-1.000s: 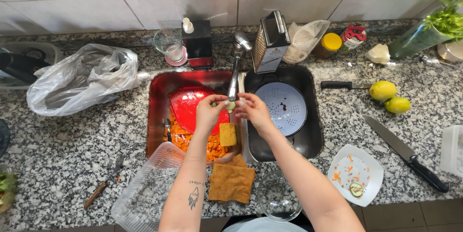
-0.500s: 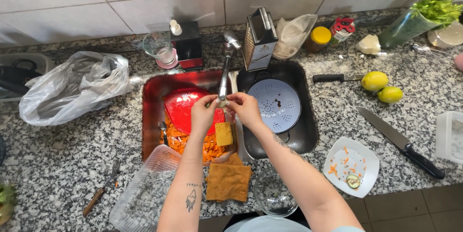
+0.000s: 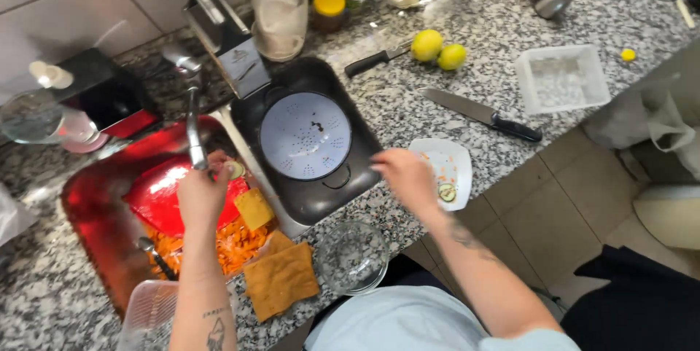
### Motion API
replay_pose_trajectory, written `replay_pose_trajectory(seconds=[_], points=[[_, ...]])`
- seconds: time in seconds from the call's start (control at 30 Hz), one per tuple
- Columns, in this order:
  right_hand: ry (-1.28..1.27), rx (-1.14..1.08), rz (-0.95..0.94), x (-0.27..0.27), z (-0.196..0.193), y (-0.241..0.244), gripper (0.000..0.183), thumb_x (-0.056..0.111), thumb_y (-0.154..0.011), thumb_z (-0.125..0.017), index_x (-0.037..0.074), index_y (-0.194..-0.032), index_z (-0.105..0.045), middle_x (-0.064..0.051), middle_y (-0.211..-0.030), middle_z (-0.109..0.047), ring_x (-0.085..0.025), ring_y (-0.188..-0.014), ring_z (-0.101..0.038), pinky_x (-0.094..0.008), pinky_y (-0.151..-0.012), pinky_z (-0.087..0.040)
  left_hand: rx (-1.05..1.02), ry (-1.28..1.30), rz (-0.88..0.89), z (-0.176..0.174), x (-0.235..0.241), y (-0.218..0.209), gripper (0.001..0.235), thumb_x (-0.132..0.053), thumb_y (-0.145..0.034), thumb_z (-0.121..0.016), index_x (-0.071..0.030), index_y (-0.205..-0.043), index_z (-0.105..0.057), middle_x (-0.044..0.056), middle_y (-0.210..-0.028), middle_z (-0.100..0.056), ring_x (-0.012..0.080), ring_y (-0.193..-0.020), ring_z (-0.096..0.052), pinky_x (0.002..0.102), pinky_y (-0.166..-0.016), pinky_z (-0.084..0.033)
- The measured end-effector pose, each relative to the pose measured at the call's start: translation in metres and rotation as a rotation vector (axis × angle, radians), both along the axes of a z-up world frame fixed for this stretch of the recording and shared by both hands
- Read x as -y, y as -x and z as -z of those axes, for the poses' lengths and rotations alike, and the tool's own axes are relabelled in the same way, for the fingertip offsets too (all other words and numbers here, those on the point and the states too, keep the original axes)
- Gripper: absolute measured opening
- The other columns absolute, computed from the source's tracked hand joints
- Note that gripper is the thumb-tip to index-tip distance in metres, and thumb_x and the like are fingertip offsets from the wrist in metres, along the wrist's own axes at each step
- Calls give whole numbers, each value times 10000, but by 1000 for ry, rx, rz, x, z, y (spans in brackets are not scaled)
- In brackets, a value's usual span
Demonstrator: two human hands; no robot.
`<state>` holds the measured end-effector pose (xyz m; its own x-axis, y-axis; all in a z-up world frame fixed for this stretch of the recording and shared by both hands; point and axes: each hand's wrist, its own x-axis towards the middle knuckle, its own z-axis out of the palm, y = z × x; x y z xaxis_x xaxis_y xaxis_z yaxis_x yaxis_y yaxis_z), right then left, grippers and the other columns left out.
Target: The person handles a lemon and a plastic bag before moving to the sink. They wash sliced cucumbers and carrots under running water, transferring them from a white plate into a clear plastic container. The person also rinses the plate and the container lid.
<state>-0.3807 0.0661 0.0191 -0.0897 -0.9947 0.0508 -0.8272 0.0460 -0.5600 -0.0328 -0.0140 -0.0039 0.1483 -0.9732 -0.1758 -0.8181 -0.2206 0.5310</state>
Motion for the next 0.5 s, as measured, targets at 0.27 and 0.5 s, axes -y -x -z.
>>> replay_pose_trajectory(seconds=[0.27,0.5], points=[[-481,-268,354,-64,15,112,338,301,-646,-817,176,-925,-673,-13,-869,-644,-271,-928,-622,-392,-785,-526,-714,-1,-347,-19,-3,21,149,-244,-877,-658,-133,-976,-656,-20,-642,-481,95,-569,-488,205,-531,-369],[-326,182,440,-40,-5,95,305,154,-715,-791,108,-961,-617,-107,-805,-708,-225,-626,-680,-289,-621,-502,-1100,-56,-517,26,6,-7,87,-139,-826,-577,-105,-899,-611,-37,-535,-450,44,-387,-457,130,-305,-314]])
